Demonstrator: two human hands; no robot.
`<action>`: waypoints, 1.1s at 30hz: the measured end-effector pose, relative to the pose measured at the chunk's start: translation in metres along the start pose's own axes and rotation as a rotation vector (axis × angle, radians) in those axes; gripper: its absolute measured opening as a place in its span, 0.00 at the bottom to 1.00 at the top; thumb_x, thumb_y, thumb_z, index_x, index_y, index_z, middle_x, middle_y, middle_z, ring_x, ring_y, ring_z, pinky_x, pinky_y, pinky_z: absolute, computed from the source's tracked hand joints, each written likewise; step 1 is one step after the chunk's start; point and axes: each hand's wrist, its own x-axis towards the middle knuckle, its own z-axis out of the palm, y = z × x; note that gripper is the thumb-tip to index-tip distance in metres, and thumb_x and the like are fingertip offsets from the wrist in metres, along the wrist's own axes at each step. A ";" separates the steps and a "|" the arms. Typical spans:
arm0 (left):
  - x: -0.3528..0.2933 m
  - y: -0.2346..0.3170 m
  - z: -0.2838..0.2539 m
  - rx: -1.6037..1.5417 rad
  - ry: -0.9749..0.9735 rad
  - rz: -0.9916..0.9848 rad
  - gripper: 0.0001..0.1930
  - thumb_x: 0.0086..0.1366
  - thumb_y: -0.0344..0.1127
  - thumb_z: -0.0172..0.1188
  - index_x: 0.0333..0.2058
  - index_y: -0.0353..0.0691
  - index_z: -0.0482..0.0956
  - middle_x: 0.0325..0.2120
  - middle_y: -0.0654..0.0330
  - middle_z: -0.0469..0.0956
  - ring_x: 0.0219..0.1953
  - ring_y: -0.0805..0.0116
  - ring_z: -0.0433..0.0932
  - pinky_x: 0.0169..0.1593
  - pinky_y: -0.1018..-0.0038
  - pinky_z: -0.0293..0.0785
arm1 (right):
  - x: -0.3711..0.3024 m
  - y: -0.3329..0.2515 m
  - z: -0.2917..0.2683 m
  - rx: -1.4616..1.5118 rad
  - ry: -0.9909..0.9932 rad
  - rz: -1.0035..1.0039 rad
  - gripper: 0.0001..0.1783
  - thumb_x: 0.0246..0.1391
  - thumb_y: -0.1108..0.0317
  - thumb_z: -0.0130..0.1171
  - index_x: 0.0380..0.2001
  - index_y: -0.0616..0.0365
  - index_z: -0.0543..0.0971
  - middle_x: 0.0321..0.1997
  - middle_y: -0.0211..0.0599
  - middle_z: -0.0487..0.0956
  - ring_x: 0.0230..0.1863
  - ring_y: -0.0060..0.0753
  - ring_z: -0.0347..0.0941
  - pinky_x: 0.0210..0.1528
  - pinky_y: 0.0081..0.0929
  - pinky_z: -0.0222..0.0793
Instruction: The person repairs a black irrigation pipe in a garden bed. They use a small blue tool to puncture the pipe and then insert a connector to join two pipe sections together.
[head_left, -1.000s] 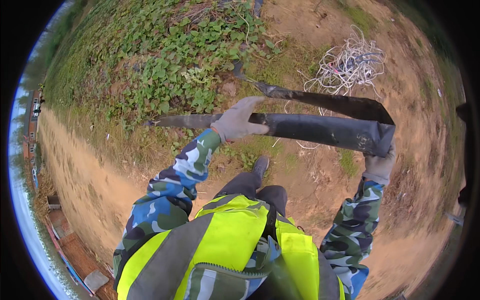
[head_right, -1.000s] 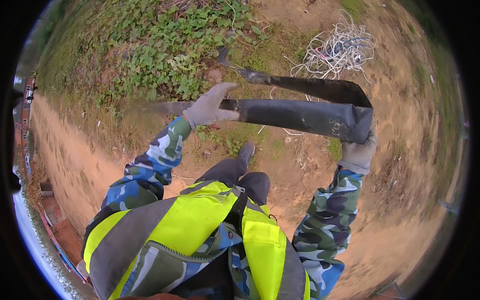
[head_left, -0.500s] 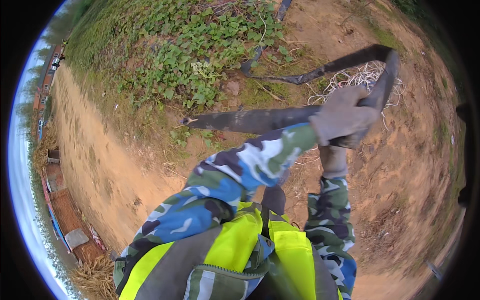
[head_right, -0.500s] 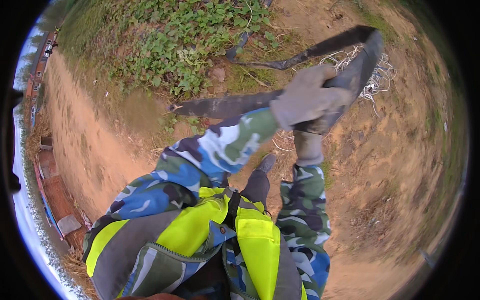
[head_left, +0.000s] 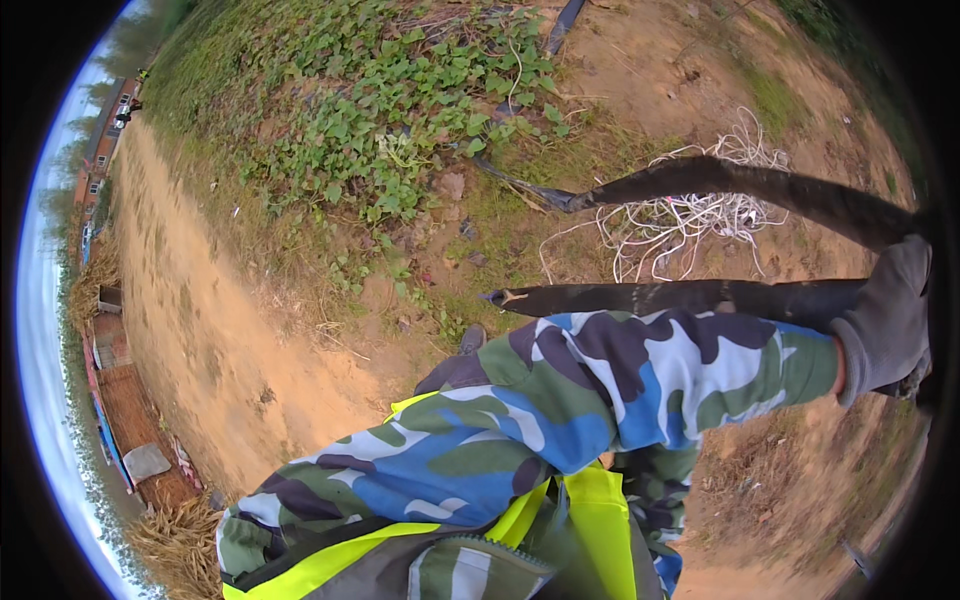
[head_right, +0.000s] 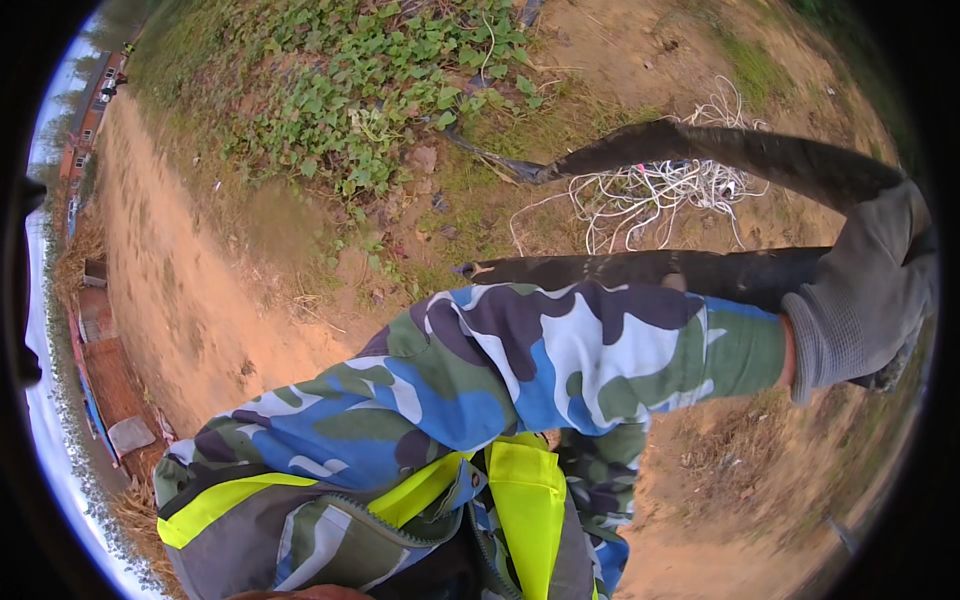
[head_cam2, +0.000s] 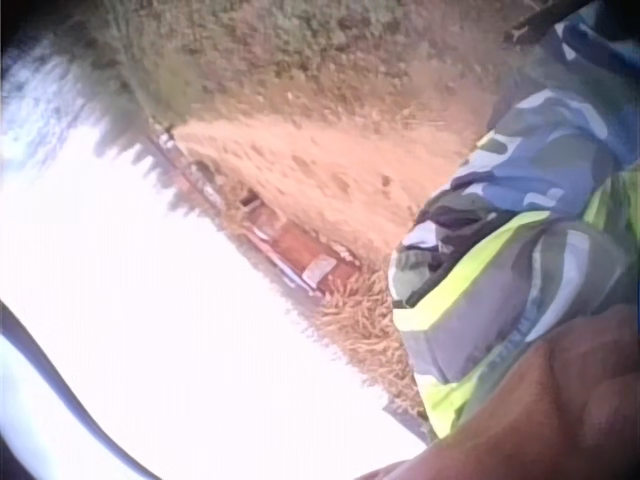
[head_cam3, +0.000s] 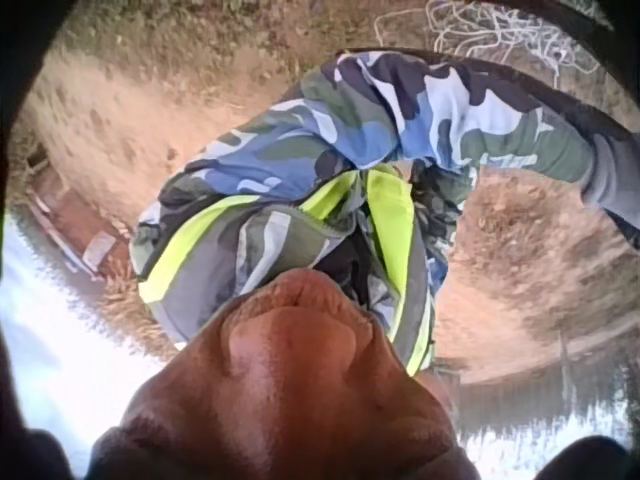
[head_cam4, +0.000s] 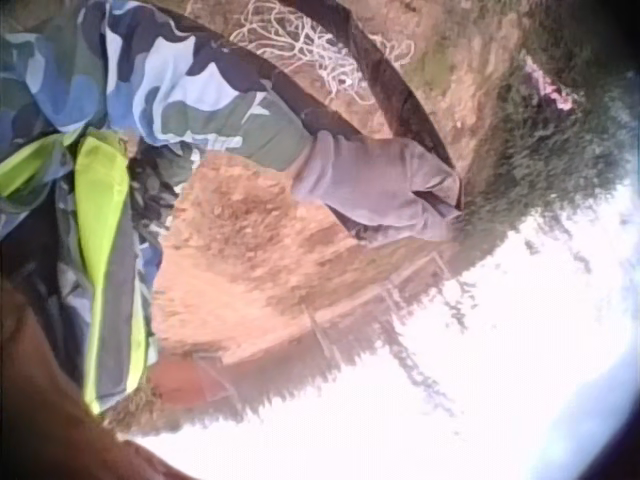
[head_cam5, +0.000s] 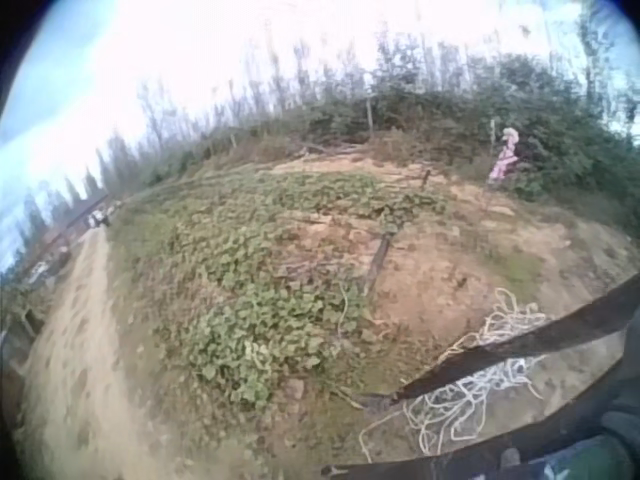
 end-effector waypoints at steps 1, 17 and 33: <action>-0.006 -0.001 -0.005 0.099 -0.074 -0.004 0.07 0.64 0.30 0.58 0.39 0.38 0.72 0.28 0.55 0.73 0.35 0.55 0.75 0.44 0.62 0.76 | 0.012 0.023 -0.019 -0.013 0.060 0.079 0.32 0.60 0.47 0.56 0.56 0.64 0.74 0.52 0.48 0.79 0.51 0.46 0.75 0.54 0.41 0.71; -0.150 0.044 -0.628 0.394 0.474 -1.072 0.15 0.70 0.44 0.57 0.42 0.36 0.74 0.32 0.63 0.75 0.31 0.74 0.74 0.35 0.77 0.71 | 0.061 0.131 0.140 -0.142 -0.193 0.809 0.18 0.58 0.53 0.58 0.36 0.58 0.79 0.27 0.34 0.79 0.25 0.35 0.75 0.24 0.30 0.68; 0.005 -0.024 -0.984 1.088 0.379 -1.259 0.24 0.64 0.46 0.56 0.51 0.33 0.75 0.41 0.43 0.81 0.45 0.43 0.79 0.50 0.57 0.73 | 0.079 -0.262 0.729 -0.157 -1.087 0.516 0.25 0.58 0.55 0.60 0.46 0.69 0.81 0.36 0.37 0.84 0.34 0.26 0.78 0.40 0.24 0.73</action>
